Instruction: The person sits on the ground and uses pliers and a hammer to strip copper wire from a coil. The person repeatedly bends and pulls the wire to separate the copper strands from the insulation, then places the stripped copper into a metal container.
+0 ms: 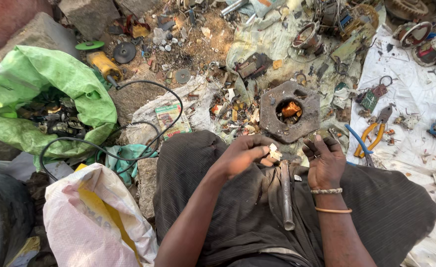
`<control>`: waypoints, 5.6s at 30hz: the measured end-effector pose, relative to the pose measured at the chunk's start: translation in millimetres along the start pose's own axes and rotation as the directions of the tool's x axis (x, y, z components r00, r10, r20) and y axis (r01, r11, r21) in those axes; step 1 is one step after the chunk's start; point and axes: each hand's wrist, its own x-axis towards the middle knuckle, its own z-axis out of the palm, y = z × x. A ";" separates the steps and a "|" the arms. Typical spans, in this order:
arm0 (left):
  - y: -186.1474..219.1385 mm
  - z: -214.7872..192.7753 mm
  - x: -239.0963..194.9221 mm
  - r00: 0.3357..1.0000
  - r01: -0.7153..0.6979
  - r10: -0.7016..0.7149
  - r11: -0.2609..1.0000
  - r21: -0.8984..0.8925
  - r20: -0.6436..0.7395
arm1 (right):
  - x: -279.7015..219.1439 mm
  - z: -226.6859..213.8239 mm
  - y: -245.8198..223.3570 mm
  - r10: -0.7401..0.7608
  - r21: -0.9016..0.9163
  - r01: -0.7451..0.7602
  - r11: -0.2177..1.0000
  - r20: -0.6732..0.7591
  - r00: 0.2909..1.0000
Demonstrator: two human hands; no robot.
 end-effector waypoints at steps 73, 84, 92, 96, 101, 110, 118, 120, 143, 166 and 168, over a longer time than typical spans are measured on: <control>14.2 54.1 41.4 0.856 -0.372 0.423 0.903 0.215 -0.295 | -26.2 13.0 -5.7 0.196 0.235 -0.342 0.910 0.485 0.853; 16.4 64.9 32.3 0.741 -0.347 0.381 0.922 0.169 -0.553 | -21.5 4.1 -0.4 0.230 0.258 -0.360 0.896 0.423 0.876; 34.7 33.3 33.5 0.867 -0.387 0.487 0.792 0.471 -0.107 | -26.9 6.6 -3.3 0.321 0.107 -0.393 0.913 0.405 0.856; 22.3 18.7 34.2 0.935 -0.226 0.337 0.803 0.551 -0.108 | -22.1 8.7 -6.4 0.319 0.105 -0.388 0.916 0.399 0.860; -7.7 9.5 39.9 0.905 -0.301 0.385 0.879 0.369 -0.180 | -28.9 38.7 -28.6 0.369 -0.230 -0.302 0.925 0.367 0.854; -56.6 -27.0 65.5 0.849 -0.528 0.472 0.763 -0.373 -0.237 | 117.2 -11.1 -115.1 0.134 -0.985 0.169 -0.038 0.163 0.978; -67.3 -28.1 72.2 0.911 -0.404 0.344 0.628 -0.665 -0.228 | 167.3 -108.0 -54.9 0.322 -0.867 0.192 -0.460 0.038 0.946; -62.8 -32.2 76.6 0.923 -0.385 0.292 0.664 -0.641 -0.251 | 173.2 -104.0 -57.6 0.343 -0.794 0.210 -0.571 0.002 0.939; -53.2 -12.8 75.8 0.877 -0.362 0.360 0.931 0.053 -0.319 | -50.5 -59.2 -223.0 -0.344 -0.878 0.222 0.425 0.070 0.936; -47.7 -11.1 67.8 0.841 -0.483 0.466 0.876 0.009 -0.275 | -133.4 -33.7 -72.4 0.339 -0.040 -0.432 0.901 0.685 0.644; -47.0 -8.4 67.8 0.866 -0.468 0.432 0.878 -0.103 -0.254 | -142.0 -34.1 -61.9 0.389 0.015 -0.536 0.844 0.671 0.631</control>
